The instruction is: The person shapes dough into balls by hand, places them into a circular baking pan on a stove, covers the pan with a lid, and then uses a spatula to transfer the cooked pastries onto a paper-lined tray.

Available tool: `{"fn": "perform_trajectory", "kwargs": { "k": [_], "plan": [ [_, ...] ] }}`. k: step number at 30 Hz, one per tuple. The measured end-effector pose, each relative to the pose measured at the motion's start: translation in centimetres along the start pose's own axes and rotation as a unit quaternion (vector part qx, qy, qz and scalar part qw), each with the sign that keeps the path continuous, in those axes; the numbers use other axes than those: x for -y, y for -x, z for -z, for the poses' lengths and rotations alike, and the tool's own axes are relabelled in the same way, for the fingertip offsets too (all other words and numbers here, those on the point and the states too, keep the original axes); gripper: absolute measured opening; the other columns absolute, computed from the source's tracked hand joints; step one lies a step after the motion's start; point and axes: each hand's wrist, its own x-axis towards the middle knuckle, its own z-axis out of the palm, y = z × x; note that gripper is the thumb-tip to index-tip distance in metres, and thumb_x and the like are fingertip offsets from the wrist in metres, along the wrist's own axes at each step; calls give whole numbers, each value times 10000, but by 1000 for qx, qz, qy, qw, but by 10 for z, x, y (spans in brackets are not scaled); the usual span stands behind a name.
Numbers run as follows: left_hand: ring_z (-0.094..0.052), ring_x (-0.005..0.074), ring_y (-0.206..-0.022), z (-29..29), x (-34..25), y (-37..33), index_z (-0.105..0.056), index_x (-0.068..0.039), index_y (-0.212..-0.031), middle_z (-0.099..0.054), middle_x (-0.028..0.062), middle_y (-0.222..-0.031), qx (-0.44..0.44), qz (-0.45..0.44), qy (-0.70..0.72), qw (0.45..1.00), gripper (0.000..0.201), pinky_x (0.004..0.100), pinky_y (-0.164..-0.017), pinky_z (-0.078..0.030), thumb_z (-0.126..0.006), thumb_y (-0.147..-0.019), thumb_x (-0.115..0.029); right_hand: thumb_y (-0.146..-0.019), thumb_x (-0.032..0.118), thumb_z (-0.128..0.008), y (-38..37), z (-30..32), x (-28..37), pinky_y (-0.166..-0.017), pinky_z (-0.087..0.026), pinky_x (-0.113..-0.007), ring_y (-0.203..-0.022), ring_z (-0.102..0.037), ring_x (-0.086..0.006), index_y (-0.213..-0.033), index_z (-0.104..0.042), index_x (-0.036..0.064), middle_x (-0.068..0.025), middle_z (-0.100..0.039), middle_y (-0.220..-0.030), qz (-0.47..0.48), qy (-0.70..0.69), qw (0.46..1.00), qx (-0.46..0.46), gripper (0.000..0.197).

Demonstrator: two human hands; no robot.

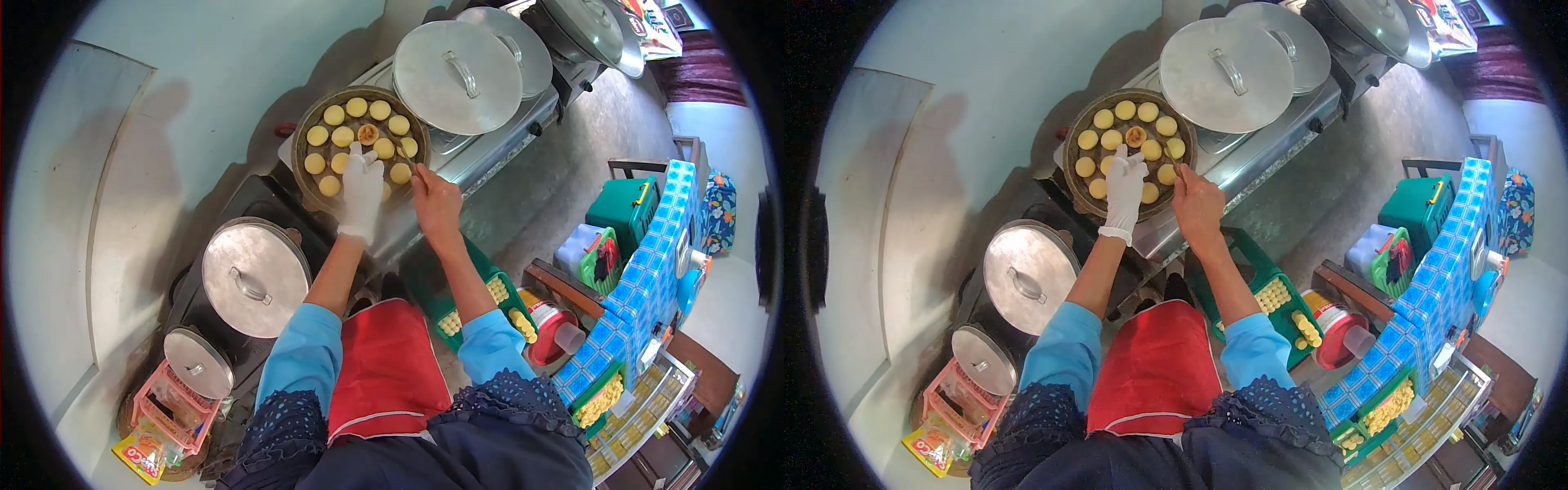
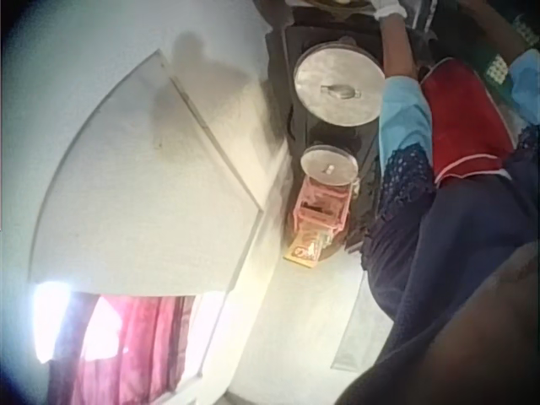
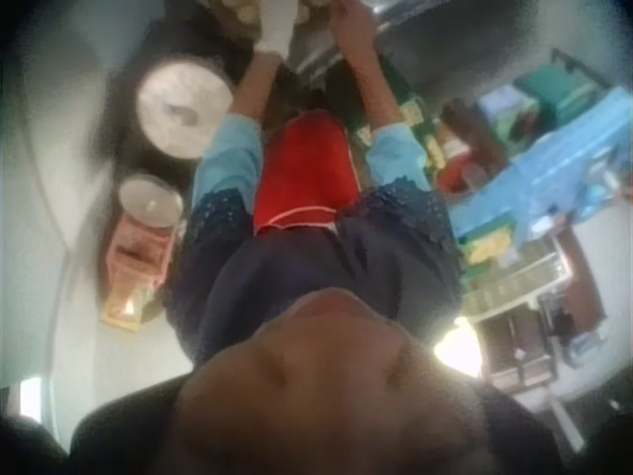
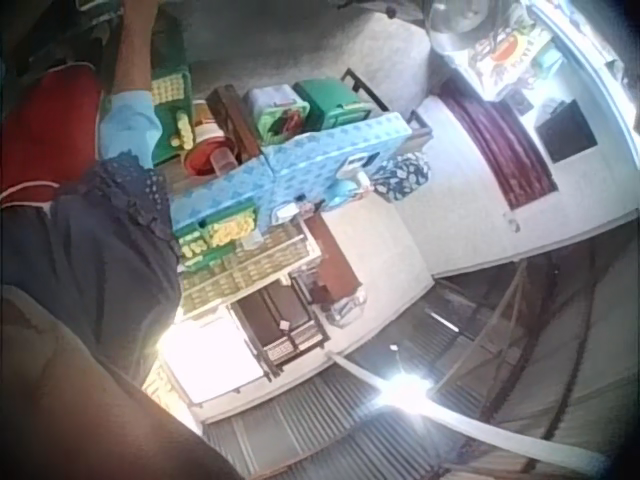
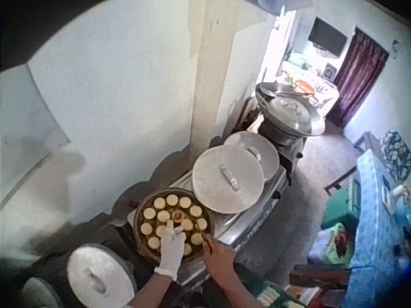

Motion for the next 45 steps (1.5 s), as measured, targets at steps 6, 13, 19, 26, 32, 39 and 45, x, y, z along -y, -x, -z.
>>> {"fn": "perform_trajectory", "kwargs": {
  "k": [6, 13, 19, 26, 32, 39, 45],
  "plan": [
    [-601, 234, -1098, 11, -16, 4, -413, 80, -1397, -613, 213, -1218, 22, 42, -16, 999, 525, 327, -912, -471, -565, -916, -62, -854, 134, -655, 16, 31, 22, -748, -540, -383, -871, -690, -365, -1108, -680, 15, -205, -701, -957, -91, -173, 978, 72, 282],
    [-636, 399, -880, 24, -14, 24, -572, 16, -1251, -657, 247, -976, -148, -140, -299, 932, 376, 433, -764, -483, -543, -932, -181, -864, 133, -658, 31, 15, -8, -614, -494, -265, -613, -599, -93, -1139, -698, 18, -84, -675, -707, -84, -132, 983, 96, 300],
    [-635, 410, -842, 22, -13, 26, -580, 25, -1227, -666, 241, -909, -126, -107, -277, 947, 358, 436, -749, -490, -530, -920, -152, -857, 137, -654, 29, 20, 20, -723, -531, -407, -832, -685, -381, -1093, -676, -22, -236, -688, -937, -78, -134, 982, 108, 285],
    [-647, 413, -844, 35, -34, 25, -598, 32, -1092, -668, 250, -904, -197, -105, -284, 933, 251, 475, -717, -484, -527, -910, -126, -862, 133, -662, 16, 19, 37, -687, -530, -389, -777, -685, -365, -1081, -687, -5, -225, -691, -887, -93, -153, 977, 117, 260],
    [-664, 403, -840, 36, -41, 16, -615, 48, -1048, -678, 242, -876, -184, -95, -287, 935, 239, 445, -728, -500, -538, -881, -105, -861, 138, -666, 1, -15, 39, -683, -536, -379, -758, -688, -356, -1069, -700, 13, -210, -698, -888, -35, -90, 987, 125, 245],
    [-671, 371, -894, 46, -19, 10, -615, 47, -1124, -691, 232, -985, -222, -91, -222, 945, 306, 419, -799, -511, -512, -868, -85, -850, 124, -668, -4, 4, 58, -663, -528, -384, -720, -694, -334, -1091, -687, -12, -221, -703, -881, -164, -220, 951, 145, 278],
    [-681, 227, -940, 43, -36, -21, -503, 58, -1334, -692, 194, -1086, -183, -91, -218, 954, 478, 294, -841, -516, -521, -860, -1, -845, 123, -671, -38, -25, 52, -669, -524, -396, -719, -691, -346, -1098, -680, -16, -217, -703, -876, 3, -37, 992, 118, 290]
  ]
}}
